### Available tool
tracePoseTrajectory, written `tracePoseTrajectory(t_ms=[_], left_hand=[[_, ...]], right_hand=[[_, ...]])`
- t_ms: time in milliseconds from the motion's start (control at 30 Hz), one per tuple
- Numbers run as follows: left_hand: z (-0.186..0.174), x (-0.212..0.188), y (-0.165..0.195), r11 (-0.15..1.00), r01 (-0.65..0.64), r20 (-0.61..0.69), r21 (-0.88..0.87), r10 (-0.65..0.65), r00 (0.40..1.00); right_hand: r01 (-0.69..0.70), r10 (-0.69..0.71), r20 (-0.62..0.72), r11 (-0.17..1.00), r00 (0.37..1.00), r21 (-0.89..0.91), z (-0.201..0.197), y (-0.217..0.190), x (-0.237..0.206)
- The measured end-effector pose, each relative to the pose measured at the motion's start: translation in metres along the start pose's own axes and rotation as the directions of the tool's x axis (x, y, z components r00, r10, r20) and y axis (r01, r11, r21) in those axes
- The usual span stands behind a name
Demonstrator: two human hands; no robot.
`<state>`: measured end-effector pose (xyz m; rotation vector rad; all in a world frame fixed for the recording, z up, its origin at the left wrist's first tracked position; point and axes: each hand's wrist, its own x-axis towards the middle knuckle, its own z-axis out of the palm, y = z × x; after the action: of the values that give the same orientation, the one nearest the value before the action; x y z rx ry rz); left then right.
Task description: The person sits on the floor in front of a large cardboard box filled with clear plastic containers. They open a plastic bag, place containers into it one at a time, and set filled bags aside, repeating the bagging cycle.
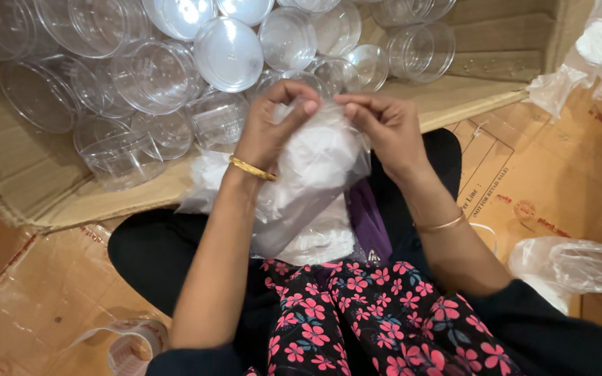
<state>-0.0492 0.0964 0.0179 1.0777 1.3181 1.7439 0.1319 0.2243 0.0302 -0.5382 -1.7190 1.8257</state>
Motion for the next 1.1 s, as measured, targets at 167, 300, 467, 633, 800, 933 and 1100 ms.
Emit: tracePoseTrajectory(t_ms=[167,300,467,633,800,933,1100], left_hand=[[0.001,-0.010,0.014,0.922,0.352,-0.035,-0.160,-0.362,0.932],[-0.004,-0.011,0.019,0.894,0.236,-0.047,-0.380,-0.274,0.961],[-0.031,-0.011,0.021,0.850,0.102,-0.002,-0.517,-0.120,0.993],[-0.065,-0.008,0.039,0.991,0.063,-0.023,-0.121,-0.066,0.998],[-0.115,0.020,0.050,0.760,-0.063,-0.091,0.647,0.159,0.983],[-0.141,0.058,0.030,0.299,0.149,-0.249,0.943,0.331,0.910],[-0.132,0.067,0.006,0.160,0.345,-0.366,0.925,0.126,0.922]], right_hand=[[0.061,-0.061,-0.002,0.996,0.998,0.064,-0.004,0.015,0.001],[-0.254,0.168,0.214,0.835,0.962,0.489,-0.011,0.015,0.007],[-0.117,0.130,0.055,0.541,0.990,0.833,-0.004,0.004,0.019],[-0.080,-0.230,0.275,0.614,0.934,0.785,-0.014,-0.007,0.060],[-0.234,0.021,0.395,0.834,0.918,0.500,-0.027,0.002,0.120],[0.042,-0.026,0.285,0.998,0.958,-0.050,0.018,0.042,0.193],[0.496,-0.363,0.342,0.569,0.867,-0.656,0.060,0.073,0.217]])
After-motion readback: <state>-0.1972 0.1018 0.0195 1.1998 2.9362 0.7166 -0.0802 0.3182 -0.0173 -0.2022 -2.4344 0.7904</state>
